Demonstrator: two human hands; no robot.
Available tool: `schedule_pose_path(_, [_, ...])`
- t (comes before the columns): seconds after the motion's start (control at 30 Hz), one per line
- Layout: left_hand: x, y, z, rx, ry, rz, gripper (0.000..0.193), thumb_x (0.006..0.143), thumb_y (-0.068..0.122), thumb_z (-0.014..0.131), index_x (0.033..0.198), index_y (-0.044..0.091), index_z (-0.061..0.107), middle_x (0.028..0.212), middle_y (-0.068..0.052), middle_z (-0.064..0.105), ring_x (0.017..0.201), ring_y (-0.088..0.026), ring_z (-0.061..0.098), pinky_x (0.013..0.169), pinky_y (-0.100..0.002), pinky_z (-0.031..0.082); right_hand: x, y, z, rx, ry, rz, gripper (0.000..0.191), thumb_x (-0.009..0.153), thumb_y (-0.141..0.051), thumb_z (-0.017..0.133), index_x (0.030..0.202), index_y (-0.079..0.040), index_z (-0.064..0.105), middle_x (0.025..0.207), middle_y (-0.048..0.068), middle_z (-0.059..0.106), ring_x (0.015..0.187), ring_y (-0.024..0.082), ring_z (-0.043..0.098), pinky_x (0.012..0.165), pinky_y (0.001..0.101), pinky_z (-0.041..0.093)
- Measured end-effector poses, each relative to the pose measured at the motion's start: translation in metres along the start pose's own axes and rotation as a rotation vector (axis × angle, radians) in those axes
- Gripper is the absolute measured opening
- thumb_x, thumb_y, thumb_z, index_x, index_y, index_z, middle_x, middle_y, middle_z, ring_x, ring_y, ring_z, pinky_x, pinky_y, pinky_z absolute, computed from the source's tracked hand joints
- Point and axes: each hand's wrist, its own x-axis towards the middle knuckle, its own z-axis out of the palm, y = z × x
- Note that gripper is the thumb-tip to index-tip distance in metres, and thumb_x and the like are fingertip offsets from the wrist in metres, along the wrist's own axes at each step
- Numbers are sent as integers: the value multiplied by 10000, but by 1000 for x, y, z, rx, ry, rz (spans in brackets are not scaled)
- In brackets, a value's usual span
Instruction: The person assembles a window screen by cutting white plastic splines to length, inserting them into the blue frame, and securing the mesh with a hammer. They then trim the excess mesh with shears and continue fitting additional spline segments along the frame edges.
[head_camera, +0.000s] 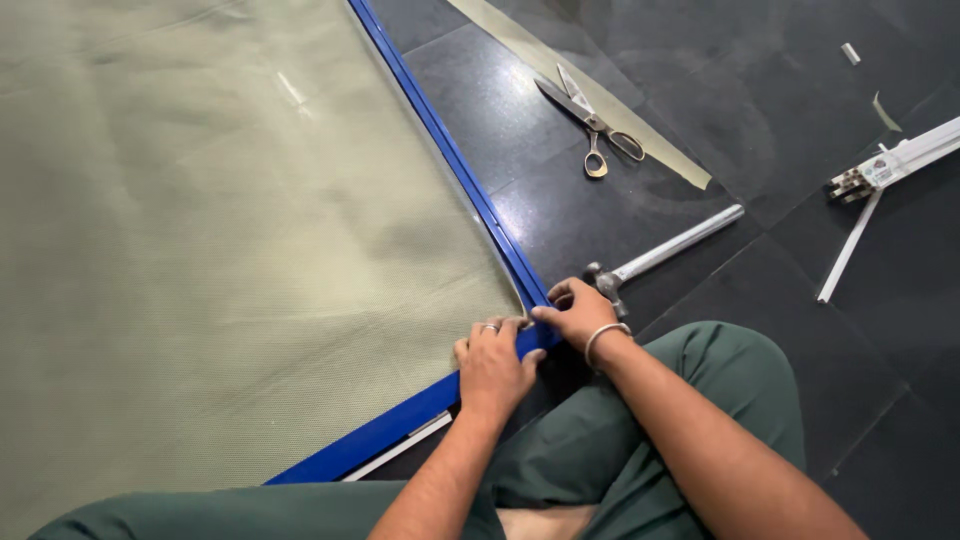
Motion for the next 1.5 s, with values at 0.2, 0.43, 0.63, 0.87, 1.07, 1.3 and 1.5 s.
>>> schedule_pose_path(0.2, [-2, 16, -11, 116, -43, -198, 525, 690, 469, 861, 1148, 259, 712, 1202, -50, 651, 1188, -281, 524, 979, -546, 344, 3, 5, 1, 70, -29, 80, 445, 756, -246, 868, 1124, -58, 702, 1073, 136, 760, 968, 224, 727, 843, 348, 589])
schedule_pose_path(0.43, [3, 17, -11, 39, -135, -233, 515, 703, 409, 861, 1179, 285, 712, 1259, -14, 626, 1259, -261, 482, 1034, -553, 308, 1, -1, 2, 90, -41, 85, 409, 765, -210, 866, 1104, -50, 702, 1060, 130, 749, 958, 218, 714, 836, 346, 583])
schedule_pose_path(0.63, [21, 21, -12, -32, -333, -383, 518, 697, 326, 879, 1190, 287, 727, 1290, -24, 620, 1294, -274, 484, 1053, -540, 348, 5, 0, 1, 93, -51, 111, 411, 761, -207, 866, 1100, -43, 701, 1049, 129, 756, 951, 224, 721, 836, 348, 587])
schedule_pose_path(0.87, [17, 15, -25, -276, -160, -413, 372, 741, 251, 833, 1105, 228, 756, 1112, -65, 737, 1105, -283, 692, 990, -426, 525, 1, -1, 0, 58, -8, 64, 412, 750, -226, 876, 1087, -47, 720, 1049, 123, 759, 956, 219, 726, 851, 339, 580])
schedule_pose_path(1.07, [15, 20, -21, -106, -249, -349, 411, 752, 208, 814, 1154, 265, 748, 1220, -47, 667, 1225, -307, 556, 1036, -530, 410, -3, -3, 1, 35, 1, 83, 427, 760, -243, 869, 1110, -52, 715, 1065, 127, 762, 968, 225, 732, 857, 337, 582])
schedule_pose_path(1.3, [24, 14, -10, -71, -363, -341, 446, 776, 168, 765, 1204, 288, 736, 1274, -32, 633, 1270, -284, 523, 1045, -589, 348, 2, -5, -3, 36, -45, 164, 445, 756, -228, 871, 1134, -62, 706, 1084, 116, 751, 974, 220, 724, 868, 335, 576])
schedule_pose_path(1.5, [34, 8, -11, -146, -392, -488, 444, 801, 220, 732, 1231, 330, 755, 1212, 7, 736, 1230, -238, 632, 1077, -494, 419, 2, -8, -1, 114, -64, 108, 431, 736, -212, 884, 1096, -35, 725, 1060, 141, 770, 969, 240, 730, 853, 352, 593])
